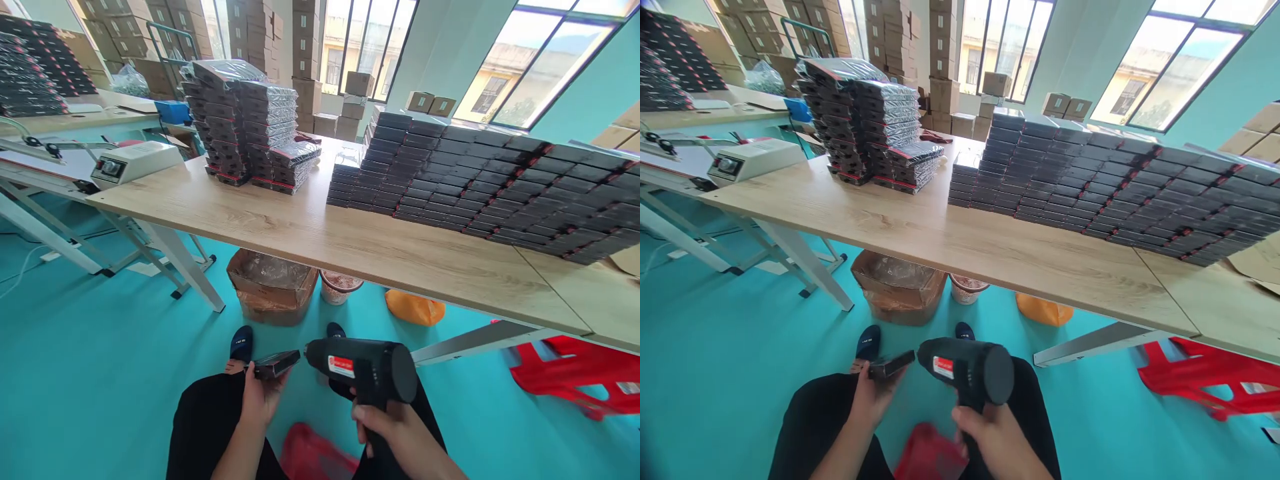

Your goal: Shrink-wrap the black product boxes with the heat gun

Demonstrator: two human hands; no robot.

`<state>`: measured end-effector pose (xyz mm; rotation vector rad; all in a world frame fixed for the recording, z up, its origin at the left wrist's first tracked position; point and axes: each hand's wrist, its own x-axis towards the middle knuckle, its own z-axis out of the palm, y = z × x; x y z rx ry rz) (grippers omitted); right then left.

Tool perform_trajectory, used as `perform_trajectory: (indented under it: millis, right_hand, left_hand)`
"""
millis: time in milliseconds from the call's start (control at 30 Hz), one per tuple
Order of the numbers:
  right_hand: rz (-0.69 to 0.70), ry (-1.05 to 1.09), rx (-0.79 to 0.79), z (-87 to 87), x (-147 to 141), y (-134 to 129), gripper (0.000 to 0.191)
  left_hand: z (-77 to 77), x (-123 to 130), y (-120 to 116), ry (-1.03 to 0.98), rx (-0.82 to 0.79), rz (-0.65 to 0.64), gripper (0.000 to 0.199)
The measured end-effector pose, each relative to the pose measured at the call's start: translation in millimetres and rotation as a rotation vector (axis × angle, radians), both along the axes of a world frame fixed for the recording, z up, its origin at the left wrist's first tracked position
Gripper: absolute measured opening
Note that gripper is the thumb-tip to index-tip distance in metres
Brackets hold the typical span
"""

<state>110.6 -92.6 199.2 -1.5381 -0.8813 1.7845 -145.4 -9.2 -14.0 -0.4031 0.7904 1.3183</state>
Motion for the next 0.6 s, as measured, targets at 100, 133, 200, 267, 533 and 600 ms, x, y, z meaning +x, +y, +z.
perform_trajectory:
  millis: [100,133,200,267,533,600]
  right_hand:
    - [-0.074,0.094,-0.024,-3.5,15,0,0.048]
    - [-0.081,0.139,-0.027,-5.2,19,-1,0.048]
    - [-0.104,0.209,-0.025,-8.8,24,-5,0.049]
    - [-0.119,0.246,-0.022,-11.9,26,-8,0.049]
    - [-0.157,0.259,-0.072,-10.0,42,-17,0.05]
    - [-0.137,0.232,-0.083,-7.8,49,-22,0.048]
  left_hand:
    - [8.0,4,0,0.072,-0.019,0.016,0.044]
    - [10.8,6,0,0.086,-0.011,0.018,0.042]
    - [15.8,9,-1,0.122,0.009,0.017,0.038]
    - [20.9,12,-1,0.161,0.023,0.011,0.034]
    - [45.1,7,-5,0.123,0.034,-0.088,0.027]
    - [48.4,6,-5,0.126,0.002,-0.086,0.026]
